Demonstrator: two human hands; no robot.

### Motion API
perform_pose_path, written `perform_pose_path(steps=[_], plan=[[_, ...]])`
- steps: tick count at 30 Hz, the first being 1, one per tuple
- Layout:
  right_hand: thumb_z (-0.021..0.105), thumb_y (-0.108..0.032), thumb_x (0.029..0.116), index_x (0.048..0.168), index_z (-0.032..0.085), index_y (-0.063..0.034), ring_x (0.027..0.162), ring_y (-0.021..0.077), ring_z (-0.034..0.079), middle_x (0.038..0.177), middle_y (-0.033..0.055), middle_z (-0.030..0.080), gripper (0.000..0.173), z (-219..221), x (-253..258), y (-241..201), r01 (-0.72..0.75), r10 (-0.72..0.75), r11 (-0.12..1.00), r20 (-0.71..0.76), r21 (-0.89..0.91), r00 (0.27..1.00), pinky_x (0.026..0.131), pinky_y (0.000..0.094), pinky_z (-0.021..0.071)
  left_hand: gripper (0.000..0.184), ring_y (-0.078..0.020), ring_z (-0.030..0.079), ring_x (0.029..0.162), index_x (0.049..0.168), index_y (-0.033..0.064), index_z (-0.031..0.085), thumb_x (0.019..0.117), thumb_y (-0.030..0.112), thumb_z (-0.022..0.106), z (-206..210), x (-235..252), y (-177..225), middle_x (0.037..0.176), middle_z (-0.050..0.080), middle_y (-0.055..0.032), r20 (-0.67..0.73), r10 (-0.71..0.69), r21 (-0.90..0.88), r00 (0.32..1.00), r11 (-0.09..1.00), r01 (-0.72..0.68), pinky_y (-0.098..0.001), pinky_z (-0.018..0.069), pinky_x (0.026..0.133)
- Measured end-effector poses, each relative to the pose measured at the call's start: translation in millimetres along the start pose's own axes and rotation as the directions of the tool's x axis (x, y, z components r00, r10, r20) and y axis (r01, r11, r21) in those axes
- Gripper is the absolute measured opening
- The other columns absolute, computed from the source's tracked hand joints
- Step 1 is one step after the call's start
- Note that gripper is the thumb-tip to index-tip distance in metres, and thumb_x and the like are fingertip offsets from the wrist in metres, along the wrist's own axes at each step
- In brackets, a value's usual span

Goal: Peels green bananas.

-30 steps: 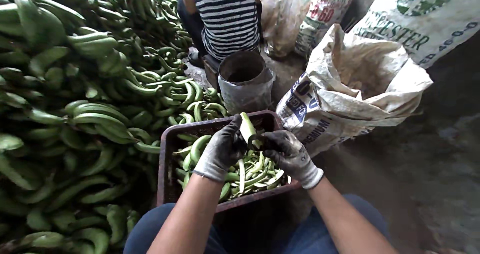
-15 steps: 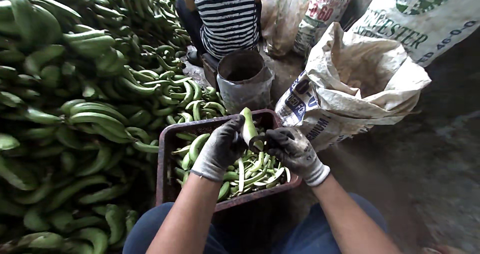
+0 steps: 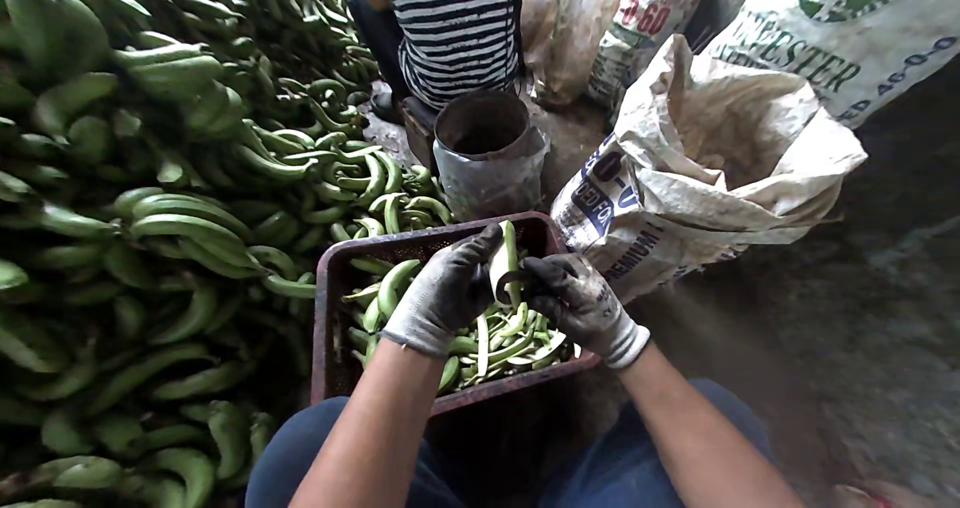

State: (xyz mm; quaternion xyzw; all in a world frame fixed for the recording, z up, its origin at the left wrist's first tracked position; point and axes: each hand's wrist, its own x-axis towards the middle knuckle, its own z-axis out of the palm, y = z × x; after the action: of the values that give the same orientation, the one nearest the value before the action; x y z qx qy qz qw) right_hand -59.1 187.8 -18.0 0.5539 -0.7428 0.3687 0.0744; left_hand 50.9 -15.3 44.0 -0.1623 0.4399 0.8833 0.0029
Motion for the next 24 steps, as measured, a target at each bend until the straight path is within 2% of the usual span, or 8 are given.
perform_pose_path(steps=[10,14,16,18,19,21,22,24], plan=[[0.051,-0.049,0.105,0.143,0.061,-0.0155,0.124,0.0224,0.059,0.127,0.008,0.066,0.051,2.8,1.1,0.4,-0.039,0.039,0.999,0.022,0.006,0.999,0.107,0.0448,0.0485,0.032,-0.0141,0.066,0.068,0.113,0.0068,0.066,0.1033,0.036,0.058,7.3,-4.0,-0.8,0.085,0.069,-0.0083,-0.105,-0.026,-0.016,0.994,1.0,0.024,-0.0303,0.0577,0.06],[0.042,-0.058,0.1052,0.147,0.057,-0.0192,0.117,0.0168,0.064,0.126,0.0062,0.067,0.059,-0.5,5.8,4.8,-0.236,0.228,0.967,0.084,0.099,0.97,0.101,0.043,0.0535,0.032,-0.0155,0.067,0.075,0.118,0.007,0.067,0.1033,0.034,0.058,6.0,-4.3,-6.3,0.093,0.07,-0.0095,-0.001,0.005,0.016,1.0,1.0,-0.005,-0.0318,0.0589,0.066],[0.039,-0.063,0.1038,0.147,0.056,-0.0242,0.111,0.0153,0.066,0.126,0.0047,0.068,0.061,-6.6,8.3,11.9,-0.42,0.398,0.898,0.164,0.128,0.902,0.096,0.0445,0.0562,0.031,-0.0138,0.066,0.074,0.123,0.0095,0.065,0.1039,0.033,0.057,3.7,-3.4,-11.2,0.093,0.069,-0.0082,0.054,0.013,0.079,0.998,0.997,-0.018,-0.0308,0.0582,0.066],[0.04,-0.061,0.1042,0.139,0.063,-0.0258,0.089,0.0198,0.069,0.108,0.0066,0.072,0.055,-7.7,6.3,30.0,-0.623,0.583,0.776,0.271,0.094,0.766,0.079,0.048,0.0582,0.032,-0.0137,0.064,0.07,0.128,0.0109,0.063,0.1041,0.03,0.057,2.1,-4.1,-13.2,0.091,0.068,-0.0084,0.097,0.006,0.115,0.995,0.993,-0.017,-0.031,0.0575,0.063],[0.041,-0.057,0.1059,0.133,0.066,-0.0227,0.088,0.0267,0.068,0.104,0.0113,0.071,0.05,-7.8,4.5,40.7,-0.706,0.665,0.708,0.329,0.007,0.67,0.079,0.0542,0.0559,0.034,-0.0146,0.065,0.073,0.133,0.0111,0.061,0.1041,0.028,0.055,1.0,-5.2,-11.8,0.095,0.068,-0.0099,0.148,0.004,0.115,0.989,0.993,-0.022,-0.0317,0.0582,0.065],[0.045,-0.055,0.1055,0.126,0.068,-0.018,0.103,0.0344,0.068,0.111,0.0153,0.071,0.049,-7.4,0.3,57.6,-0.783,0.788,0.594,0.325,-0.183,0.522,0.092,0.0631,0.052,0.037,-0.0156,0.067,0.076,0.137,0.0121,0.058,0.1044,0.028,0.052,-3.4,-4.2,-6.7,0.1,0.069,-0.0115,0.224,0.022,0.107,0.974,0.993,-0.047,-0.0314,0.0589,0.066],[0.048,-0.058,0.1033,0.128,0.068,-0.0181,0.108,0.0345,0.068,0.115,0.0146,0.071,0.051,-9.5,-1.0,59.4,-0.802,0.82,0.561,0.272,-0.208,0.503,0.095,0.064,0.0515,0.037,-0.0156,0.067,0.077,0.137,0.013,0.058,0.1056,0.03,0.05,-7.6,-1.6,-5.2,0.101,0.069,-0.0114,0.212,0.042,0.1,0.976,0.993,-0.065,-0.0308,0.059,0.066],[0.055,-0.061,0.099,0.13,0.065,-0.0189,0.108,0.0319,0.068,0.116,0.0119,0.072,0.053,-20.4,2.0,49.5,-0.788,0.806,0.592,0.153,-0.169,0.572,0.096,0.0631,0.0519,0.034,-0.0176,0.068,0.08,0.131,0.0113,0.06,0.1078,0.032,0.047,-14.0,4.1,-4.1,0.102,0.069,-0.012,0.122,0.093,0.035,0.988,0.995,-0.098,-0.033,0.0592,0.067]])
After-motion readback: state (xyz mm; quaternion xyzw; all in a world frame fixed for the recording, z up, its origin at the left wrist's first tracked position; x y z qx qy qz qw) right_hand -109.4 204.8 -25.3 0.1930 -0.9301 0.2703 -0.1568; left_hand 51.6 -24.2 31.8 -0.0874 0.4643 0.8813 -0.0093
